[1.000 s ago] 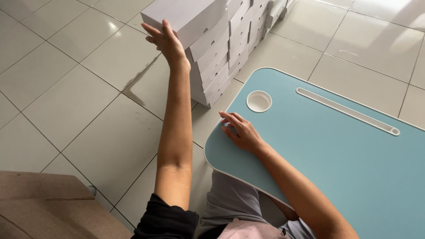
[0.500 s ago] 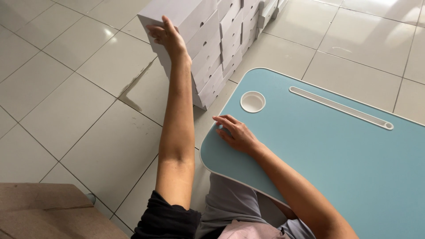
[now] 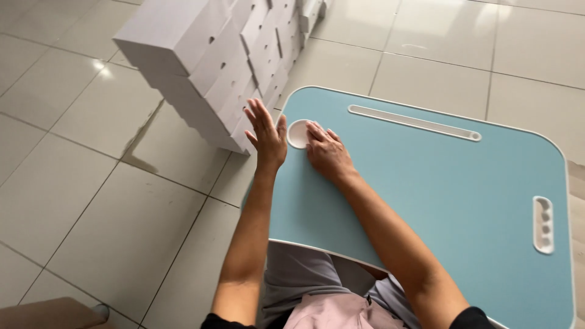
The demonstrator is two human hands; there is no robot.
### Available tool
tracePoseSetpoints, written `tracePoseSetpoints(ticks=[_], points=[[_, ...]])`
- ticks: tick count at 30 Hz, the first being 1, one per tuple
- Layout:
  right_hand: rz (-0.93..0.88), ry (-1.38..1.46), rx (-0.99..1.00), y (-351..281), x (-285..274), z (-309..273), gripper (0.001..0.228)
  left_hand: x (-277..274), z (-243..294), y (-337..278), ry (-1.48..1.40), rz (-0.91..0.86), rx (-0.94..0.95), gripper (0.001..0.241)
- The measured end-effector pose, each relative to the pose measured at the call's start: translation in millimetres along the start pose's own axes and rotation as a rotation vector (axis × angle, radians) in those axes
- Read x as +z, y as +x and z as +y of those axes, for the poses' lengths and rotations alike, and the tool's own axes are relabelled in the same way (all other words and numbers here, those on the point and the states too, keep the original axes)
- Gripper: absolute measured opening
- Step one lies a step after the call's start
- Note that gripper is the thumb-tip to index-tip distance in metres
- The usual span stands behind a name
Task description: Folding cardboard sheets into boxes and stacking them on a tiled floor.
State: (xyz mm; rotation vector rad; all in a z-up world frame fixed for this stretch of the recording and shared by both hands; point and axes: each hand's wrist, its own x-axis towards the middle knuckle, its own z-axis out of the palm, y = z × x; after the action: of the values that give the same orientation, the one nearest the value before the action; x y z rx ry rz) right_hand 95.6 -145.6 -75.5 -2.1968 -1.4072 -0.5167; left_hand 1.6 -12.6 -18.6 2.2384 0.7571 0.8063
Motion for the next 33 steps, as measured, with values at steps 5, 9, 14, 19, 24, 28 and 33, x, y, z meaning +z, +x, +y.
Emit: tracePoseSetpoints(ticks=[5,9,14,19,24,28,33], points=[[-0.022,-0.047,0.101,-4.8,0.0,14.5,0.048,31.7,-11.5,-12.6,0.486,-0.231,0.169,0.07],[-0.07,-0.108,0.177,-23.0,-25.1,36.9,0.05,57.5,-11.0,-14.5,0.68,-0.308,0.377,0.06],[-0.062,-0.181,0.362,-62.8,-58.6,105.7,0.052,91.8,57.5,-39.4,0.596,-0.489,0.456,0.059],[-0.101,-0.252,0.49,-123.1,-119.4,179.2,0.053,145.8,128.0,-76.5,0.524,-0.657,0.542,0.064],[-0.077,-0.411,0.557,-226.7,-197.4,241.0,0.051,181.9,183.4,-119.6,0.475,-0.774,0.686,0.066],[-0.004,-0.33,0.576,-306.4,-260.6,259.7,0.04,197.9,211.5,-145.7,0.423,-0.773,0.781,0.065],[-0.17,0.042,1.122,-470.4,-227.4,286.6,0.052,209.4,237.5,-165.2,0.441,-0.877,0.82,0.065]])
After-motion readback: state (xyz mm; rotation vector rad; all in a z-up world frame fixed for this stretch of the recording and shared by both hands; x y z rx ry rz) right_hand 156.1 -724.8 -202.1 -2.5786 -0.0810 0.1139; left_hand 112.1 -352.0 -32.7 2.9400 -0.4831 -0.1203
